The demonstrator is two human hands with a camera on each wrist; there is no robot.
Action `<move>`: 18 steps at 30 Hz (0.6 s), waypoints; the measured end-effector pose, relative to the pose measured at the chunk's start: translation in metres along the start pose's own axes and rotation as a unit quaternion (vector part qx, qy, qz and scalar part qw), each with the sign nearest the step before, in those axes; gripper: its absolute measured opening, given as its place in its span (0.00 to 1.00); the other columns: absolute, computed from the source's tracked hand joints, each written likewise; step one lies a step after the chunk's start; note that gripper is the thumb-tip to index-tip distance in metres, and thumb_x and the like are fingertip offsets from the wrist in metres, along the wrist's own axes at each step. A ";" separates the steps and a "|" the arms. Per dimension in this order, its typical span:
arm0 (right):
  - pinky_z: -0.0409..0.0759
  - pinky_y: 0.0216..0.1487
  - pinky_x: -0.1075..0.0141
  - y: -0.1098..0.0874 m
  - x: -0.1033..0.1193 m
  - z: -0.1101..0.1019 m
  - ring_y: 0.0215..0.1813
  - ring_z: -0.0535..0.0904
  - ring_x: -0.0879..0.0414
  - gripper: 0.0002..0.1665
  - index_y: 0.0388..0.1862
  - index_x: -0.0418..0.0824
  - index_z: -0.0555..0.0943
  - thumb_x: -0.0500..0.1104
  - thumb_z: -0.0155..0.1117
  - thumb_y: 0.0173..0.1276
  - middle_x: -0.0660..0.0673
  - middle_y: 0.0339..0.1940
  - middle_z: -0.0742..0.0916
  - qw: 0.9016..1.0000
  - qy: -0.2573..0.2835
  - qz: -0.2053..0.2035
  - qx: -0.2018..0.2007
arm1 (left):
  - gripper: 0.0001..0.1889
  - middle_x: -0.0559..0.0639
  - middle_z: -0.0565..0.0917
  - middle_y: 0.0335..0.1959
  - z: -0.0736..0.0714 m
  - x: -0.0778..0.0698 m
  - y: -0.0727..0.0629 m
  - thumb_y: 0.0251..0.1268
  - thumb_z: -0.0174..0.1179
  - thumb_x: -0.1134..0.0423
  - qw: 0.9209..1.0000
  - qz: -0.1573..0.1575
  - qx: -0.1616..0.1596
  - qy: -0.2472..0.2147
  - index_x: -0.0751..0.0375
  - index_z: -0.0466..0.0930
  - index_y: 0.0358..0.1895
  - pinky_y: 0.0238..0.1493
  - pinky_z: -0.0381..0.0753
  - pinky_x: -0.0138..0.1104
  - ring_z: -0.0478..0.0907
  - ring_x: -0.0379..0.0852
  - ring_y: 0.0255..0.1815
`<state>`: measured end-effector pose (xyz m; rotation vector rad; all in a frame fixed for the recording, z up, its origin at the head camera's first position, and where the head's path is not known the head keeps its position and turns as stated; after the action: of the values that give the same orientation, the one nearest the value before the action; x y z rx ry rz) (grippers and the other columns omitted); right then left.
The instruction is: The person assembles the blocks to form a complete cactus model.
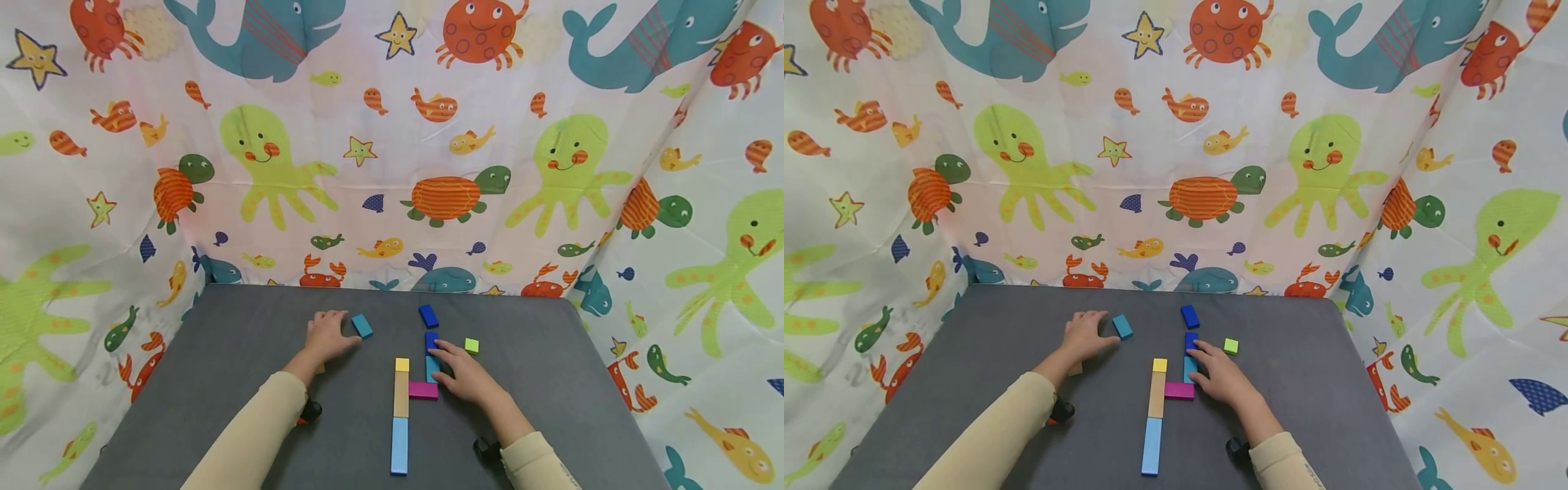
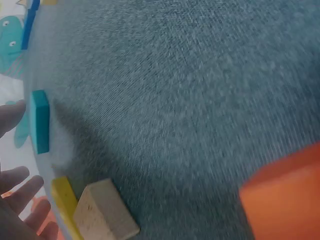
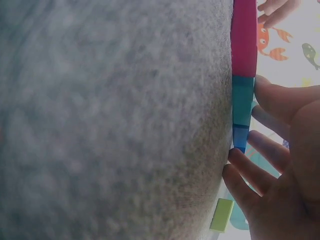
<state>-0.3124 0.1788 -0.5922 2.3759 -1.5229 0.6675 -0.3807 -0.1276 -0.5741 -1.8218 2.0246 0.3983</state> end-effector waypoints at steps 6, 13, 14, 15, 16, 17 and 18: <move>0.67 0.77 0.39 -0.001 0.001 -0.001 0.82 0.66 0.37 0.33 0.78 0.42 0.75 0.50 0.68 0.78 0.39 0.83 0.70 1.000 -0.004 0.000 -0.002 | 0.42 0.64 0.75 0.74 0.010 -0.004 0.007 0.64 0.73 0.43 1.000 -0.011 0.010 0.006 0.63 0.74 0.75 0.73 0.63 0.63 0.64 0.66 0.74; 0.67 0.77 0.39 -0.001 0.002 -0.001 0.82 0.66 0.37 0.33 0.78 0.42 0.75 0.50 0.67 0.78 0.39 0.83 0.70 1.000 -0.002 -0.003 0.000 | 0.40 0.64 0.77 0.72 0.019 -0.006 0.012 0.64 0.74 0.44 1.000 -0.015 0.001 0.003 0.63 0.76 0.74 0.70 0.59 0.65 0.65 0.66 0.72; 0.67 0.77 0.39 -0.002 0.003 -0.001 0.82 0.66 0.37 0.33 0.78 0.42 0.75 0.50 0.67 0.78 0.39 0.83 0.70 1.000 -0.002 -0.004 0.000 | 0.39 0.64 0.77 0.71 0.020 -0.007 0.012 0.64 0.74 0.45 1.000 -0.016 -0.002 0.004 0.63 0.76 0.73 0.70 0.59 0.65 0.66 0.66 0.72; 0.67 0.77 0.39 -0.002 0.003 -0.001 0.82 0.66 0.37 0.33 0.78 0.42 0.75 0.50 0.67 0.79 0.38 0.83 0.70 1.000 -0.002 -0.006 0.000 | 0.38 0.63 0.78 0.71 0.020 -0.007 0.012 0.64 0.74 0.46 1.000 -0.018 -0.005 0.006 0.63 0.77 0.73 0.70 0.58 0.65 0.66 0.66 0.72; 0.67 0.77 0.39 -0.002 0.003 -0.001 0.82 0.66 0.37 0.33 0.78 0.42 0.75 0.50 0.67 0.79 0.38 0.83 0.70 1.000 -0.002 -0.006 0.000 | 0.37 0.64 0.79 0.70 0.021 -0.007 0.013 0.64 0.74 0.47 1.000 -0.020 -0.007 0.007 0.63 0.78 0.72 0.70 0.57 0.65 0.66 0.66 0.71; 0.67 0.77 0.39 -0.002 0.003 -0.001 0.82 0.66 0.37 0.33 0.78 0.42 0.75 0.50 0.67 0.79 0.38 0.83 0.70 1.000 -0.002 -0.007 0.000 | 0.36 0.63 0.80 0.69 0.021 -0.007 0.014 0.64 0.74 0.48 1.000 -0.021 -0.010 0.007 0.63 0.78 0.72 0.70 0.57 0.65 0.67 0.66 0.71; 0.67 0.77 0.39 -0.002 0.003 -0.001 0.82 0.66 0.37 0.33 0.78 0.42 0.75 0.50 0.67 0.79 0.38 0.83 0.70 1.000 -0.002 -0.008 -0.001 | 0.35 0.63 0.80 0.68 0.021 -0.008 0.015 0.64 0.74 0.48 1.000 -0.023 -0.013 0.007 0.63 0.79 0.71 0.70 0.56 0.65 0.67 0.65 0.71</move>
<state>-0.3104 0.1780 -0.5897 2.3861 -1.5035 0.6582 -0.3926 -0.1091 -0.5897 -1.8873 1.9923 0.4021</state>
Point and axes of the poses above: each hand's wrist, its own y-axis towards the middle knuckle, its own z-axis out of the palm, x = y × z, the point moved 7 cm from there along y, towards the middle knuckle
